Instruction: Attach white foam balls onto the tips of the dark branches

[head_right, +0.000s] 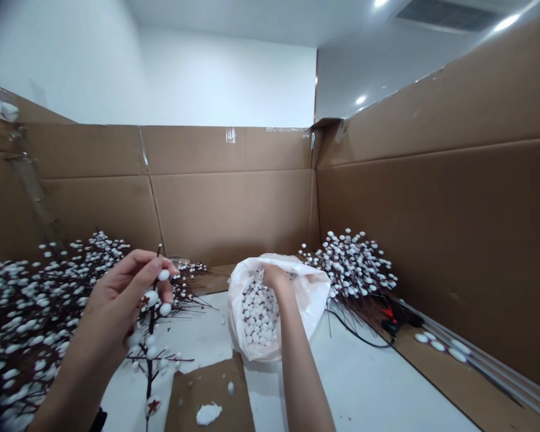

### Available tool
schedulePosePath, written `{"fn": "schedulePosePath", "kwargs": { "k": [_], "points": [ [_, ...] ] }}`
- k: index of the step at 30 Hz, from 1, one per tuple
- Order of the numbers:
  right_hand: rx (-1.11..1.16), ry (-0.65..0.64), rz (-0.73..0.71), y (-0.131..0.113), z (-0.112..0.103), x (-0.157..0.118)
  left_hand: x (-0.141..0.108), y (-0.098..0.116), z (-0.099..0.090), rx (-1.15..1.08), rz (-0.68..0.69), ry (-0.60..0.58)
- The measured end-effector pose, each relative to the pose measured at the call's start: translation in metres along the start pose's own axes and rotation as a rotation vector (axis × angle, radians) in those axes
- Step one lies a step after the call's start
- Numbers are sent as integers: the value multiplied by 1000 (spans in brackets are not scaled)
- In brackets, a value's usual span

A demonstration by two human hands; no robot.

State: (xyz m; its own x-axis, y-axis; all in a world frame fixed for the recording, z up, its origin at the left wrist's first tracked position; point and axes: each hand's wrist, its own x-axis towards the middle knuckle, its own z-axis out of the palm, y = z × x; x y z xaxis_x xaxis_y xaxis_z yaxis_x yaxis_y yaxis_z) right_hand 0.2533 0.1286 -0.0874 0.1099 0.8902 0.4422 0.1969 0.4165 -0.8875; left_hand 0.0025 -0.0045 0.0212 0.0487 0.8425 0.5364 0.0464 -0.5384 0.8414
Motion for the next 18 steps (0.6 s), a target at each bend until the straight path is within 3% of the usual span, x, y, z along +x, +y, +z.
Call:
{"fn": "schedulePosePath", "kwargs": {
  "k": [5,9,12,18],
  "points": [
    [-261,-287,68,-51,5,-1,-1,-1,-2,1,9,-17],
    [-169,-415,-65,-94,12,-15,0,-2,-2,-2,18,-24],
    [128,-400,-168,-111,18,-23,1,-2,-2,-8,31,-22],
    [538,-181,-244,-130,37,-32,0,-1,0,-44,34,-63]
  ]
}}
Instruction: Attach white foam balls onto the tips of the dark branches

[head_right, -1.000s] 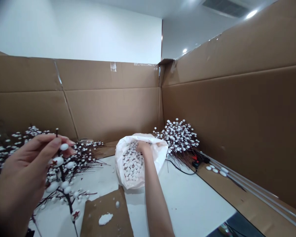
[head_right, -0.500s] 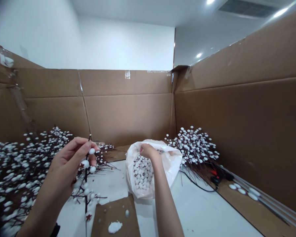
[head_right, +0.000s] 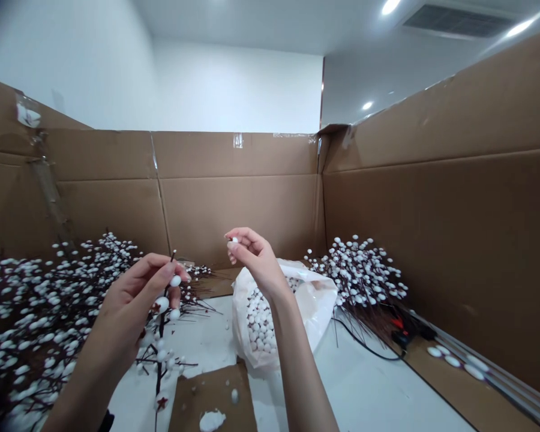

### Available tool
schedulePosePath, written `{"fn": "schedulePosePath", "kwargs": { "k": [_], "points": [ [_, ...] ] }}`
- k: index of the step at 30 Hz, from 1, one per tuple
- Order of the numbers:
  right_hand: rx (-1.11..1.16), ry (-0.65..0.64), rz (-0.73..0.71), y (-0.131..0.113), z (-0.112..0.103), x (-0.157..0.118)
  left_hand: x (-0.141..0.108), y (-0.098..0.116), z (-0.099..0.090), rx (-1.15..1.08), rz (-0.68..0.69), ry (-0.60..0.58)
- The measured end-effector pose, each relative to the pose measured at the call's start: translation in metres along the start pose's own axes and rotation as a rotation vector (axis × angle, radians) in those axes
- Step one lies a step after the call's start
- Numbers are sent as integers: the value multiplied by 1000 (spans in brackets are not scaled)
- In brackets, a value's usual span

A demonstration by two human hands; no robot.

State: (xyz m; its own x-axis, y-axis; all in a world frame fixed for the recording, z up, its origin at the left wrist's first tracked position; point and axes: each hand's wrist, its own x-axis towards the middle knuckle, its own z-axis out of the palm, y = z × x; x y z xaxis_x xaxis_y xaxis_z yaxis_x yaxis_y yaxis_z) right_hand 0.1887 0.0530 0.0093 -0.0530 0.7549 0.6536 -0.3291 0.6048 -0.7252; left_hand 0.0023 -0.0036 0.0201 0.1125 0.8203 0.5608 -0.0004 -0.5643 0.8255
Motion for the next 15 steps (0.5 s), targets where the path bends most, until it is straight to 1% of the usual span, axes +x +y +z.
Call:
{"fn": "schedulePosePath", "kwargs": {
  "k": [2,4,6,9,12,15],
  "points": [
    [74,39,-35,-6,12,-3,-1,0,1,-10,-11,-5],
    [129,56,-36,-12,26,-7,-2,0,2,-5,-14,-2],
    [168,53,-37,-17,39,-12,-3,1,2,8,0,14],
    [233,16,-32,-18,56,-19,-3,1,3,15,26,36],
    [296,-5,7,-17,67,-25,-3,2,3,7,51,36],
    [333,-13,30,-16,72,-27,-4,3,4,13,75,41]
  ]
}}
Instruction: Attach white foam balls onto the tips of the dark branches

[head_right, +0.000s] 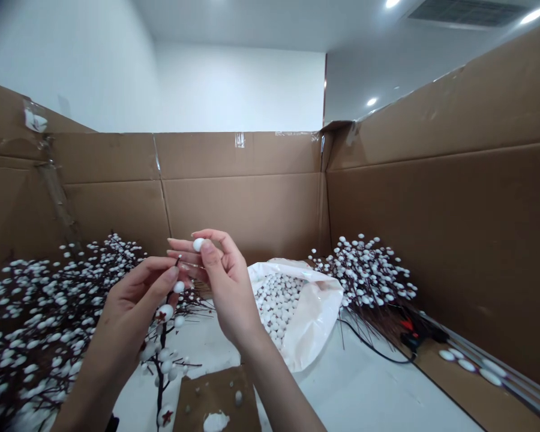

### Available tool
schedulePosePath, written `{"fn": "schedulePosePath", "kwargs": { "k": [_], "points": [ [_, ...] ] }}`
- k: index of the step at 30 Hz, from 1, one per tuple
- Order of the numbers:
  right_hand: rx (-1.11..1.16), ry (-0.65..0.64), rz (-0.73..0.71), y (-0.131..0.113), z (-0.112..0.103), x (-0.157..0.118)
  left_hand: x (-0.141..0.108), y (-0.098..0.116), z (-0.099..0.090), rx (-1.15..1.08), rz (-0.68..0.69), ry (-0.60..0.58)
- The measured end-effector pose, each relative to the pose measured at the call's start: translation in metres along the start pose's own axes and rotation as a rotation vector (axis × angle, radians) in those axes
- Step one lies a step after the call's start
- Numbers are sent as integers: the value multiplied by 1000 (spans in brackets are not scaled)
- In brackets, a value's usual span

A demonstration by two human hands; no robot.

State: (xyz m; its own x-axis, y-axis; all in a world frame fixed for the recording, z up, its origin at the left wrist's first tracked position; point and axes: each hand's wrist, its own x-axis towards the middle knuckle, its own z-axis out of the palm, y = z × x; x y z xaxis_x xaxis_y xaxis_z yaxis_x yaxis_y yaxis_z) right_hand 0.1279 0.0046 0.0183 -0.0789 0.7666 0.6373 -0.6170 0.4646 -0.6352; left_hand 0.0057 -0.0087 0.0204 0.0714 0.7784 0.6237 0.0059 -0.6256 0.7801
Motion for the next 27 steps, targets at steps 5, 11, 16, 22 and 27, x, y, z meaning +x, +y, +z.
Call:
{"fn": "schedulePosePath", "kwargs": {
  "k": [5,11,16,22,27],
  "points": [
    [-29,-11,-8,0,2,-1,-2,1,1,82,11,8],
    [-73,-4,-16,2,2,0,-2,2,1,131,20,11],
    [-70,-21,-24,3,2,1,-2,2,0,148,30,19],
    [-76,-23,-29,5,3,1,-2,1,0,156,47,12],
    [-110,-21,-43,4,4,0,-1,0,-1,191,73,1]
  ]
}}
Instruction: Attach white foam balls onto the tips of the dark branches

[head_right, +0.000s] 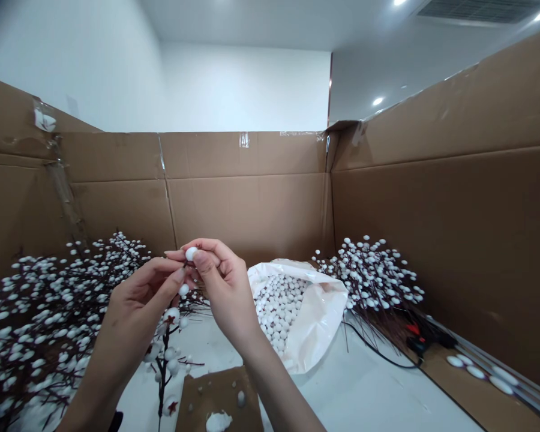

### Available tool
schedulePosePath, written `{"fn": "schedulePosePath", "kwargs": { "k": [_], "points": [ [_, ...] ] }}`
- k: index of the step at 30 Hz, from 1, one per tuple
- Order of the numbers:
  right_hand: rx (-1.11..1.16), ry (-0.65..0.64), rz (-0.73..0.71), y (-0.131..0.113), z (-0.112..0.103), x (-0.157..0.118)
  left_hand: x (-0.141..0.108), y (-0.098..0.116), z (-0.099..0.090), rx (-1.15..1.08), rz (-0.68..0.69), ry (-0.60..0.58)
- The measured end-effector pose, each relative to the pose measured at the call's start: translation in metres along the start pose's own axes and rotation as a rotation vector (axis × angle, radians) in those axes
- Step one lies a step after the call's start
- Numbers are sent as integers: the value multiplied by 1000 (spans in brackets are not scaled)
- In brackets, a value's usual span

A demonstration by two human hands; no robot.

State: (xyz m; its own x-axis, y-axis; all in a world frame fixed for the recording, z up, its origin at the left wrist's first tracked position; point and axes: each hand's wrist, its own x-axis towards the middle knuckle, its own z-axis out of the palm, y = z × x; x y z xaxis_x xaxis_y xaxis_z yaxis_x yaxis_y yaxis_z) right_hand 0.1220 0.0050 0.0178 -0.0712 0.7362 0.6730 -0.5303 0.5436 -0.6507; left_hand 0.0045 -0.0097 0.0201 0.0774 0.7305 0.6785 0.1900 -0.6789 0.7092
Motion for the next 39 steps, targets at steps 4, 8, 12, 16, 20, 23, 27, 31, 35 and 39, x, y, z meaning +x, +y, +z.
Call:
{"fn": "schedulePosePath", "kwargs": {
  "k": [4,8,12,16,20,23,27,31,35,39],
  "points": [
    [-13,-5,0,-2,1,-1,-1,0,-1,33,11,12],
    [-15,-9,-11,-2,0,0,-2,-1,-1,40,7,13],
    [-21,-6,-15,-1,1,0,-3,-2,-1,21,3,15],
    [-45,-8,-12,-2,2,-1,-3,-2,-1,10,10,9],
    [-54,-28,-11,-2,1,-1,-3,0,-1,8,24,13],
    [-53,-46,-8,-1,1,-1,-4,1,-1,6,16,21],
    [-55,-43,-6,0,1,-1,-5,3,-2,-5,2,13],
    [-93,-11,-7,1,1,-3,-4,3,-1,-1,29,17],
    [-104,5,-7,4,1,-4,-4,3,-1,25,28,33],
    [-115,12,3,5,2,-3,-3,1,-1,30,18,35]
  ]
}}
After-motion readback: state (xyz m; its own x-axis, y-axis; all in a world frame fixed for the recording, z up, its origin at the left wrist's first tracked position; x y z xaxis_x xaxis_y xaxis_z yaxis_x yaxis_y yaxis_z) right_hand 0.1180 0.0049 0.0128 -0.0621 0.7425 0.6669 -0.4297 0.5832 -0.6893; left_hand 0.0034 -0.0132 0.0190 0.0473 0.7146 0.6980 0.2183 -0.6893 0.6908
